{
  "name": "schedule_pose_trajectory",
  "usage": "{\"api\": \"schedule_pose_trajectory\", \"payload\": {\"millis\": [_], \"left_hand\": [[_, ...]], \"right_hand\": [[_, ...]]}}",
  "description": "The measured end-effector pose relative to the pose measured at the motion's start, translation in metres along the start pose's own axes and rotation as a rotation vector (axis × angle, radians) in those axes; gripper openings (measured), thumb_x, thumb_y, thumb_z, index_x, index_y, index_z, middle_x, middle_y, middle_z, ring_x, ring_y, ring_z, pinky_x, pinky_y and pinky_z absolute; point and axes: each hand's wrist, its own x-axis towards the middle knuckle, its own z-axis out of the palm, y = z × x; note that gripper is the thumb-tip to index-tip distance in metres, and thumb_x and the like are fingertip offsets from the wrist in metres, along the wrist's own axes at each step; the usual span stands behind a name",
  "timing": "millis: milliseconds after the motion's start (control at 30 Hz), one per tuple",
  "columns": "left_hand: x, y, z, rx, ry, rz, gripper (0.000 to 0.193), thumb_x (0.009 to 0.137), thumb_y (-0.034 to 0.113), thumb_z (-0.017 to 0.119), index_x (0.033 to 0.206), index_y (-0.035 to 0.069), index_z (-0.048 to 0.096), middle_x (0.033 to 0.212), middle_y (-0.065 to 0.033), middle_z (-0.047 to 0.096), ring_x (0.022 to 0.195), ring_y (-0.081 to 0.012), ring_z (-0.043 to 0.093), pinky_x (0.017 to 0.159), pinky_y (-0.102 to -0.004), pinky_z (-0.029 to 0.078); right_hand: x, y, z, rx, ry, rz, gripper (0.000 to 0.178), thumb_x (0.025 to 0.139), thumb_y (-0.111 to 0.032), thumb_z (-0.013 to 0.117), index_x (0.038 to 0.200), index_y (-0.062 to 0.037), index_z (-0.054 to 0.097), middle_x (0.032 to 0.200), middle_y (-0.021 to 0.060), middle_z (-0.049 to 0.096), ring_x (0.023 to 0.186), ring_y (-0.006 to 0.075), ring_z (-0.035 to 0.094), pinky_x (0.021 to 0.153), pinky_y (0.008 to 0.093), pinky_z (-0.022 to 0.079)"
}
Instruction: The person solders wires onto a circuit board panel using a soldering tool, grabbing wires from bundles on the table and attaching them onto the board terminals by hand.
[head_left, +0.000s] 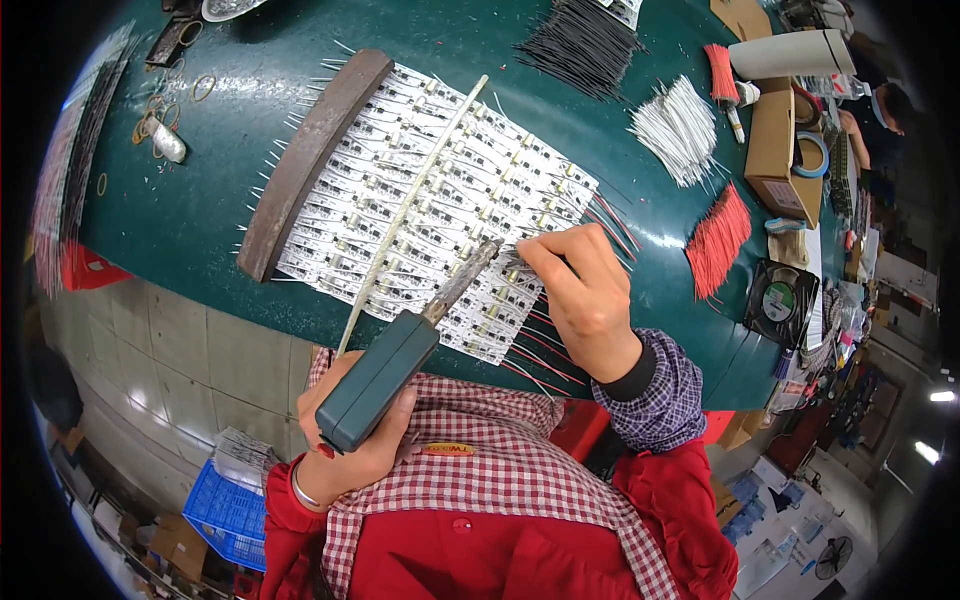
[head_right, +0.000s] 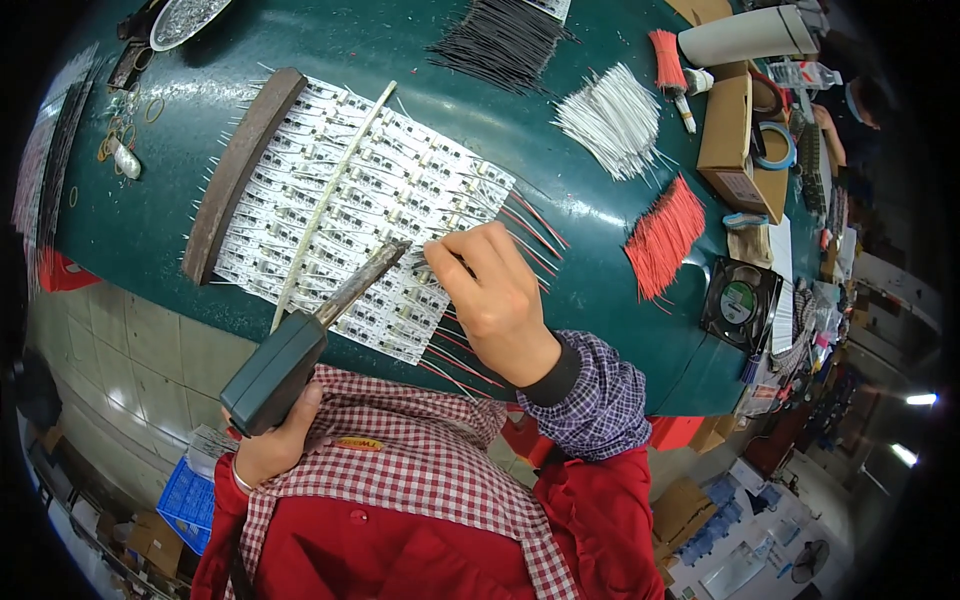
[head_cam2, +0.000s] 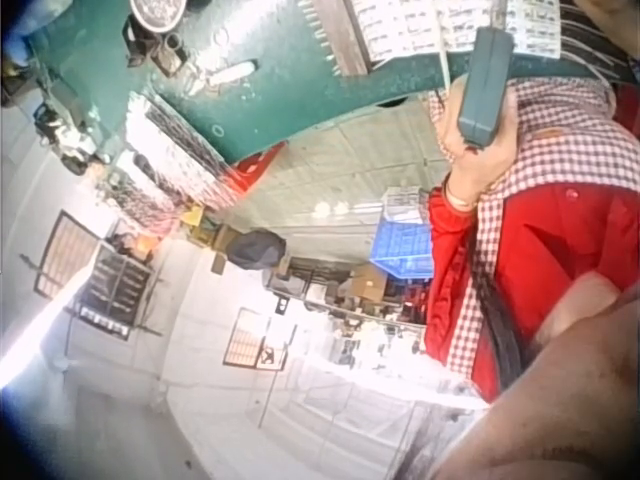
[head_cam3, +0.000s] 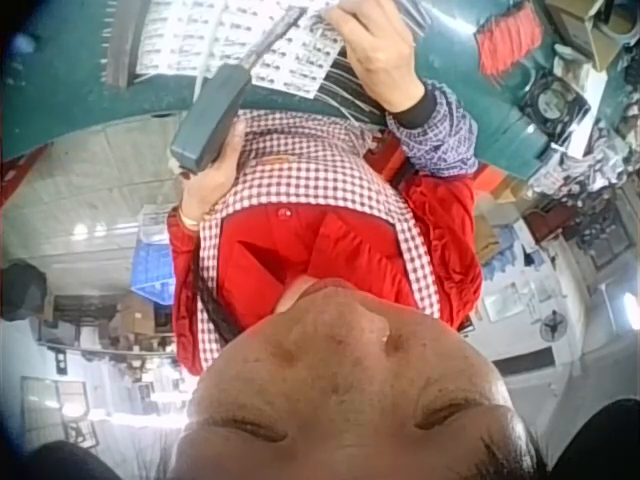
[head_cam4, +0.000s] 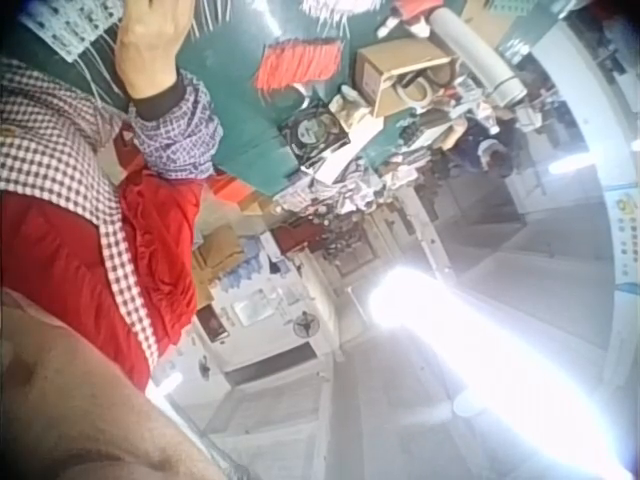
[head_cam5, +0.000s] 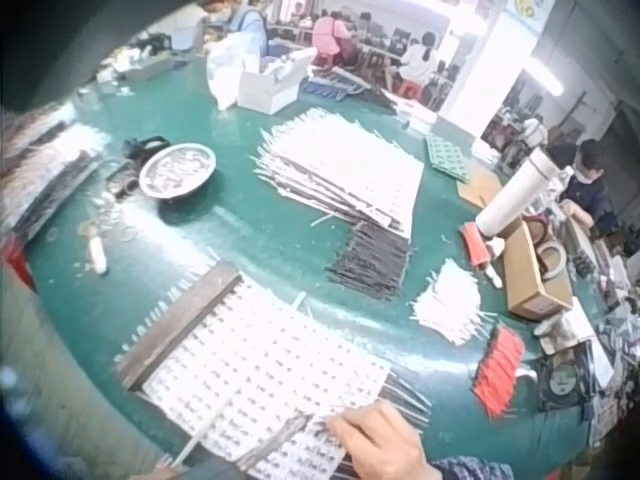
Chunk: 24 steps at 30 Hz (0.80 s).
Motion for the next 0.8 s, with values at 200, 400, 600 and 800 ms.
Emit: {"api": "schedule_pose_trajectory", "payload": {"millis": [200,400,600,800], "left_hand": [[0.006,0.003,0.000,-0.024,-0.017,-0.019,0.022,0.084,0.005,0.075,0.101,-0.006,0.069,0.094,-0.0159,0.069,0.071,-0.0224,0.069,0.063,-0.0304,0.054],[0.005,-0.002,0.000,0.025,-0.063,0.016,0.021,0.086,0.009,0.075,0.099,-0.005,0.069,0.090,-0.0148,0.068,0.065,-0.0210,0.066,0.057,-0.0306,0.051],[-0.007,-0.011,0.004,-0.020,0.007,0.014,0.022,0.082,0.008,0.075,0.099,-0.006,0.071,0.088,-0.0163,0.068,0.065,-0.0242,0.067,0.058,-0.0324,0.052],[-0.010,-0.010,0.004,-0.048,0.057,-0.008,0.024,0.081,0.006,0.075,0.100,-0.007,0.072,0.092,-0.0203,0.071,0.074,-0.0297,0.071,0.066,-0.0347,0.056]], "right_hand": [[0.000,0.001,0.001,-0.020,-0.021,-0.019,0.037,0.067,0.006,0.065,0.103,0.0044,0.066,0.094,0.0123,0.062,0.083,0.0281,0.059,0.069,0.0357,0.051],[0.002,-0.003,-0.001,-0.054,-0.043,-0.011,0.037,0.068,0.005,0.065,0.104,0.0043,0.066,0.095,0.0121,0.061,0.083,0.0279,0.058,0.068,0.0357,0.051],[0.002,-0.004,-0.001,-0.067,-0.041,-0.007,0.035,0.069,0.004,0.065,0.104,0.0038,0.066,0.095,0.0121,0.061,0.084,0.0280,0.058,0.068,0.0358,0.051],[0.002,-0.005,-0.001,-0.058,-0.052,0.002,0.035,0.069,0.004,0.064,0.104,0.0041,0.066,0.096,0.0125,0.061,0.085,0.0289,0.059,0.070,0.0360,0.051]]}}
